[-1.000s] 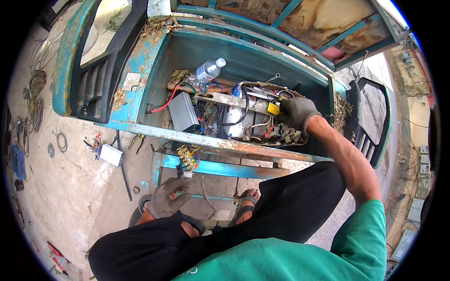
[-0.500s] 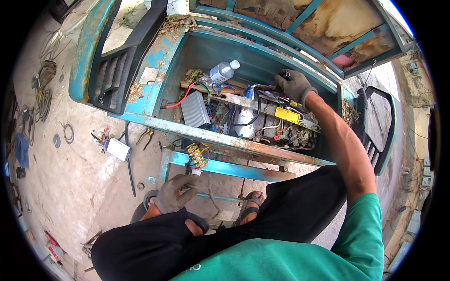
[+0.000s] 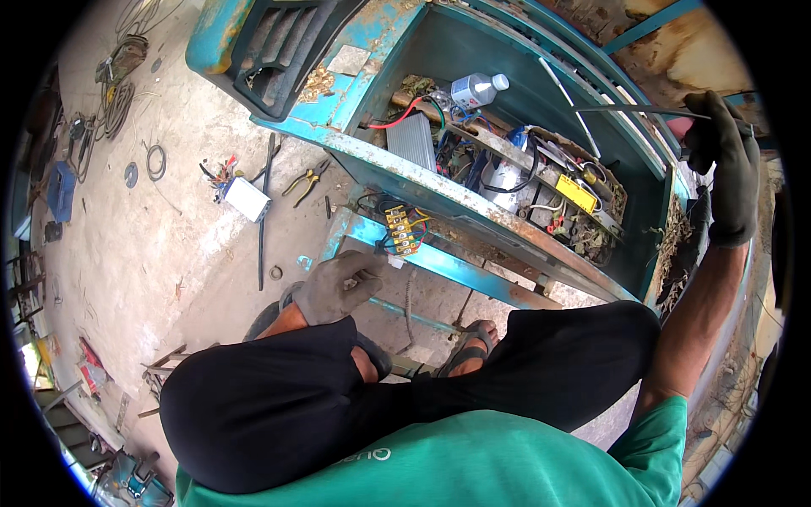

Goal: The person works on the electrical wiring of a teal three-wheeled vehicle, using a yellow multimeter to test connections and a screwdriver to adjust terminals on a yellow component.

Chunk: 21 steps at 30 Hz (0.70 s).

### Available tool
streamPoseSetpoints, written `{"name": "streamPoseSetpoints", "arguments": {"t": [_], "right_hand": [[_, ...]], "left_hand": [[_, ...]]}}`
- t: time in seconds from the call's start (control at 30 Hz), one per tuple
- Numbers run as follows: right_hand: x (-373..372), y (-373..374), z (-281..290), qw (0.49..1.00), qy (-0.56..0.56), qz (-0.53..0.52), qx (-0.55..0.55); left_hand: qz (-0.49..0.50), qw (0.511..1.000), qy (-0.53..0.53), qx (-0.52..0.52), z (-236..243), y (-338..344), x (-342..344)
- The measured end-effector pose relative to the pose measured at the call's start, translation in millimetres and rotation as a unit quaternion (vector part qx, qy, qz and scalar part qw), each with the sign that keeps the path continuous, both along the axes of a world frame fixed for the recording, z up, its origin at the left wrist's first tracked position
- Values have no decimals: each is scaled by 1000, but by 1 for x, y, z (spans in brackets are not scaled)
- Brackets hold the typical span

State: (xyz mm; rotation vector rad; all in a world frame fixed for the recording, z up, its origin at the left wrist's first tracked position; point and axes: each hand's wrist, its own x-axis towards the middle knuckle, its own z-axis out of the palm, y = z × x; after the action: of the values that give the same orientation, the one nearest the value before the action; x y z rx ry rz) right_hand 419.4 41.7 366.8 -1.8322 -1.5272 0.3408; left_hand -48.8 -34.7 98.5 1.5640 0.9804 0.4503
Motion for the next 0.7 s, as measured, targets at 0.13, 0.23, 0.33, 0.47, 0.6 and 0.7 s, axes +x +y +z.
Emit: {"name": "streamPoseSetpoints", "arguments": {"t": [0.13,0.23,0.33,0.47,0.6,0.7], "right_hand": [[7,-14,3,991,-10,32,129],[-46,-18,-5,966,193,111,130],[-90,-13,-36,858,424,282,64],[-143,-28,-53,798,515,268,-160],[-172,-33,-76,787,488,239,-291],[-179,-42,-100,749,506,248,-348]], "left_hand": [[27,998,-34,-42,18,26,-20],[35,985,-157,-65,36,48,-30],[19,968,-244,-51,51,57,-34],[-38,939,-331,-90,54,49,-37],[-6,920,-278,-277,73,33,-62],[77,926,-285,-235,62,28,-75]]}}
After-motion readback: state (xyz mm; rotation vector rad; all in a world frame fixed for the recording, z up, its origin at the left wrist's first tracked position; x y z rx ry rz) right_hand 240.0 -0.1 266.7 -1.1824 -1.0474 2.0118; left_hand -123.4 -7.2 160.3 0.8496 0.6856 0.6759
